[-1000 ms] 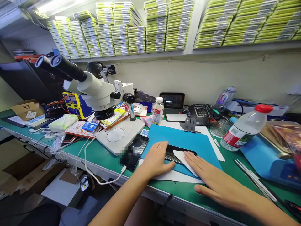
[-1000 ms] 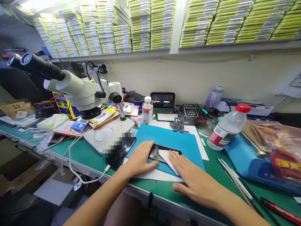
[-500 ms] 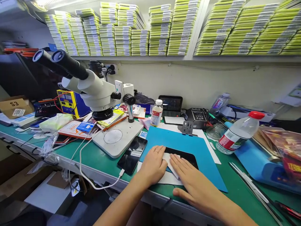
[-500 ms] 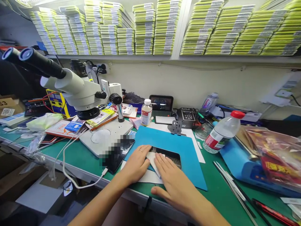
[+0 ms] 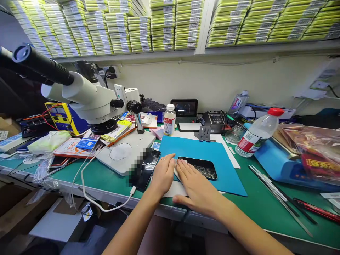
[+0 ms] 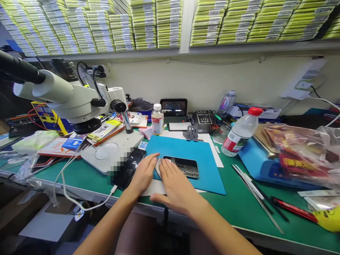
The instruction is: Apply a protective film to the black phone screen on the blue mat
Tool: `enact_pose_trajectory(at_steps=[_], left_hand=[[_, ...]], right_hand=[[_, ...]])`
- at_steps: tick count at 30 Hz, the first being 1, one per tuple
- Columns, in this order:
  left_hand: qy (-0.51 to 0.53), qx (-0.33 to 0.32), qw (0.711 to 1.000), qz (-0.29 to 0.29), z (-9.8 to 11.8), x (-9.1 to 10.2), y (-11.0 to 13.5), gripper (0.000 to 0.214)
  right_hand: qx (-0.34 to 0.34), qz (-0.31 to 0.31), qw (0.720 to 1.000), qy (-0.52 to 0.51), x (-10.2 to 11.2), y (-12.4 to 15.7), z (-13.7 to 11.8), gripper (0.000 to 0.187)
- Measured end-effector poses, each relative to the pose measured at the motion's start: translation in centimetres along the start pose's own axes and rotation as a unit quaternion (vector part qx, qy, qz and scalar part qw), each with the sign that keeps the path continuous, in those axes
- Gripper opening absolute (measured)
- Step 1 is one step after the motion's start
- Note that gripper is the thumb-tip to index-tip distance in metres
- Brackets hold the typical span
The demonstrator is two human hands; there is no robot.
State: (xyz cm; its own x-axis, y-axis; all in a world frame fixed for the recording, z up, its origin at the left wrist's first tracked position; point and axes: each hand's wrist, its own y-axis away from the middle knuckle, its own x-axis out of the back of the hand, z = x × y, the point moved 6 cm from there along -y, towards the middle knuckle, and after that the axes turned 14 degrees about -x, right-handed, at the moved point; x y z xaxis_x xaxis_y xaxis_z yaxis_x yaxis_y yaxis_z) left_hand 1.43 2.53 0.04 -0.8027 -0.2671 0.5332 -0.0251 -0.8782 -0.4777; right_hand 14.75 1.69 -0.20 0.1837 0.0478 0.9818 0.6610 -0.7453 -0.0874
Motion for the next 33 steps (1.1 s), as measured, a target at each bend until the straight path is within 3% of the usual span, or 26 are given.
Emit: enact_pose_trajectory(at_steps=[4, 7, 10, 13, 16, 20, 23, 28, 31, 33], left_hand=[[0.000, -0.013, 1.000, -0.004, 0.4, -0.5, 0.0, 0.044], [0.001, -0.017, 1.000, 0.003, 0.6, -0.8, -0.2, 0.044], [0.002, -0.022, 1.000, 0.007, 0.7, -0.9, -0.2, 0.043], [0.000, -0.016, 1.000, 0.015, 0.3, -0.7, 0.1, 0.040], [-0.004, -0.025, 1.000, 0.011, -0.1, -0.7, 0.3, 0.036], [-0.003, -0.084, 0.996, -0.005, 0.3, -1.3, 0.2, 0.030], [-0.009, -0.127, 0.992, -0.010, 0.8, -1.7, 0.1, 0.033], [-0.016, -0.137, 0.990, 0.008, 1.2, -1.3, 0.2, 0.034], [-0.014, -0.133, 0.991, 0.008, 1.1, -1.1, 0.3, 0.033], [-0.015, -0.134, 0.991, 0.006, 1.1, -1.1, 0.4, 0.032]], right_hand=[[-0.012, 0.015, 0.998, 0.059, 0.6, 4.1, 3.5, 0.097], [-0.052, -0.003, 0.995, 0.084, 1.3, 3.5, 5.2, 0.095], [-0.077, -0.016, 0.994, 0.082, 1.7, 0.3, 3.7, 0.097], [-0.053, -0.017, 0.996, 0.063, 1.7, -1.5, 0.8, 0.100], [-0.024, -0.008, 0.998, 0.053, 1.7, -0.1, -0.1, 0.102], [-0.036, -0.020, 0.997, 0.065, 2.2, 3.1, 2.7, 0.092], [-0.058, -0.037, 0.995, 0.071, 2.5, 2.6, 4.1, 0.091], [-0.038, -0.011, 0.999, 0.028, 2.3, -1.0, 0.8, 0.095], [-0.009, -0.004, 1.000, 0.016, 1.8, 0.0, -0.4, 0.097], [-0.008, -0.013, 0.999, 0.034, 1.5, 2.1, 0.6, 0.095]])
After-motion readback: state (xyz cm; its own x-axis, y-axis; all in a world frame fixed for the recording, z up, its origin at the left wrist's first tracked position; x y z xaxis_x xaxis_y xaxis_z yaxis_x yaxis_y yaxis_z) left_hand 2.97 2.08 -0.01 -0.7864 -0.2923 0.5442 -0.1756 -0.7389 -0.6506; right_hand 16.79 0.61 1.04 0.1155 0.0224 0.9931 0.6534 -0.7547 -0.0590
